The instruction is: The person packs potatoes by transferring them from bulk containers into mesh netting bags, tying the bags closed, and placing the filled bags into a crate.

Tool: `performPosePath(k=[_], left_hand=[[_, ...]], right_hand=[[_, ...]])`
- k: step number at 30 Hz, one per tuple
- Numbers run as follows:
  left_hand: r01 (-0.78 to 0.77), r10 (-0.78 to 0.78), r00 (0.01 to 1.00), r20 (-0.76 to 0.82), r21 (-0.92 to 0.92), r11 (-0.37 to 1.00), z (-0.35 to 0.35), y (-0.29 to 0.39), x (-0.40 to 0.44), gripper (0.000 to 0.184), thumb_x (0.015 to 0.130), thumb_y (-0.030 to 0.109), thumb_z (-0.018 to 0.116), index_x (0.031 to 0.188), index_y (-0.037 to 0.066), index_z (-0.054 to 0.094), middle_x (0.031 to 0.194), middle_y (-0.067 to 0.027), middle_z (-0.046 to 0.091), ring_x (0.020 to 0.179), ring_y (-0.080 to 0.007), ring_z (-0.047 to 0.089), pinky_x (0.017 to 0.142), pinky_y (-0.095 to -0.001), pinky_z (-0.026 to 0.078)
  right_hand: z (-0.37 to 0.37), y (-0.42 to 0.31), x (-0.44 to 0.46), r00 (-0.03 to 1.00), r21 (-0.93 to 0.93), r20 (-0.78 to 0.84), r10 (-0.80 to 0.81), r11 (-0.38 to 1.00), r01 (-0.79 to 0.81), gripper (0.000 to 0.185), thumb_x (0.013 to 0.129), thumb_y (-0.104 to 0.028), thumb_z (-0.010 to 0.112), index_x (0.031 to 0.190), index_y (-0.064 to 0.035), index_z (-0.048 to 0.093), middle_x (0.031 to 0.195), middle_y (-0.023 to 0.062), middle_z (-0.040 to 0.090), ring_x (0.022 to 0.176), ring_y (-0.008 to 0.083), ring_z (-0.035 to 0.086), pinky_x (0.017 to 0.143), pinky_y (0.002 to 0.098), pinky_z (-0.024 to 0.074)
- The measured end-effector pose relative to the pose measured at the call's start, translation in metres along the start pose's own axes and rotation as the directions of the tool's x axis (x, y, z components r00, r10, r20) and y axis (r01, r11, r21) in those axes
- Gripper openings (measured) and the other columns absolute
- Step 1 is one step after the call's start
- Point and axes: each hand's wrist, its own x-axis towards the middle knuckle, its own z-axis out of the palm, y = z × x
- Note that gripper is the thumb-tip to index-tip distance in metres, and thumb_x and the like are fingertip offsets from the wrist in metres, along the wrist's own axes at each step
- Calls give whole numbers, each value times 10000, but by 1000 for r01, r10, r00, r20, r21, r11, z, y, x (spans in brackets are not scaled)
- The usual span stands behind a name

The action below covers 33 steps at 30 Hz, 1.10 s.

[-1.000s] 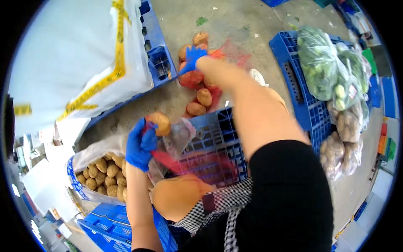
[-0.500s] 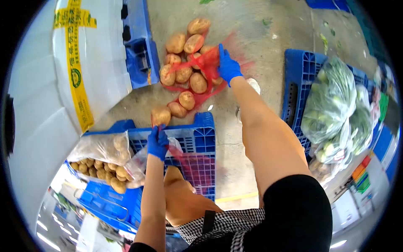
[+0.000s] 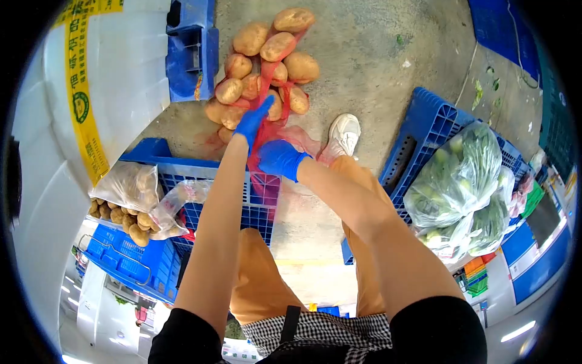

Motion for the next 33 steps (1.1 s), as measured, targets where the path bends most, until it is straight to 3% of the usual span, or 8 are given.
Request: performPosePath(k=[2, 3, 6, 9, 16, 19, 29, 33], left_hand=[[93, -84, 996, -40, 351, 932, -2, -1, 24, 420, 810, 428, 580, 1041, 78, 562, 871, -58, 595, 754, -180, 552, 699, -290, 458], [70, -66, 997, 50, -73, 995, -12, -11, 35, 383, 838, 327, 547, 1114, 62, 536, 956, -61, 578, 802, -164, 552, 718, -281, 458], [172, -151, 984, 89, -314, 934, -28, 1, 15, 324, 858, 270, 515, 1088, 42, 544, 955, -45, 570, 796, -151, 544, 688, -268, 452], [107, -45, 975, 216, -284, 953, -66, 19, -17, 199, 858, 228, 522, 919, 48, 582, 806, -45, 597, 702, -154, 566, 600, -253, 455], [-37, 27, 999, 36, 307, 951, -81, 30, -50, 283, 860, 278, 527, 964, 31, 617, 921, -48, 616, 817, -136, 557, 718, -261, 441], [107, -105, 994, 26, -72, 992, -72, -13, -24, 305, 869, 278, 521, 1003, 18, 607, 961, -64, 619, 843, -151, 561, 750, -271, 444], [231, -182, 967, 180, -311, 922, -25, -15, -22, 201, 882, 252, 506, 918, 69, 581, 814, -66, 593, 718, -162, 551, 673, -278, 459], [326, -219, 940, 262, -498, 804, -29, -24, -13, 209, 888, 280, 504, 804, 91, 538, 654, -22, 503, 530, -124, 458, 495, -247, 388]], right_hand=[[-2, -34, 2, 981, -406, 4, 195, 897, -177, 196, 769, -186, 549, 916, -85, 632, 850, 138, 636, 796, 264, 617, 706, 341, 479], [-4, -20, 5, 989, -483, 110, 99, 875, -34, 217, 764, -185, 561, 946, -84, 625, 890, 120, 636, 842, 235, 615, 736, 336, 473], [-47, -4, -3, 907, -153, -422, 6, 985, -77, 220, 777, -270, 552, 850, -76, 626, 802, 146, 628, 724, 316, 599, 673, 397, 473], [-75, 54, 3, 448, 546, -777, 442, 827, 131, 141, 771, -74, 566, 907, -41, 584, 775, 77, 606, 685, 175, 583, 579, 313, 470], [-35, 12, 56, 830, 965, -209, 518, 247, 89, 350, 768, -127, 586, 1067, -14, 444, 789, 157, 602, 661, 268, 606, 546, 375, 485], [0, -34, 48, 718, 236, -540, 439, 898, -371, 532, 808, -130, 527, 1287, -10, 332, 1018, 205, 577, 631, 289, 613, 530, 384, 481], [25, -15, -16, 787, -7, -611, -87, 994, 105, 474, 753, 21, 477, 1223, -37, 475, 1263, 214, 450, 1073, 359, 499, 858, 401, 445], [8, 0, -17, 401, 26, -916, 10, 999, 35, 457, 753, 89, 494, 1195, -26, 500, 1231, 155, 486, 1062, 278, 522, 889, 309, 416]])
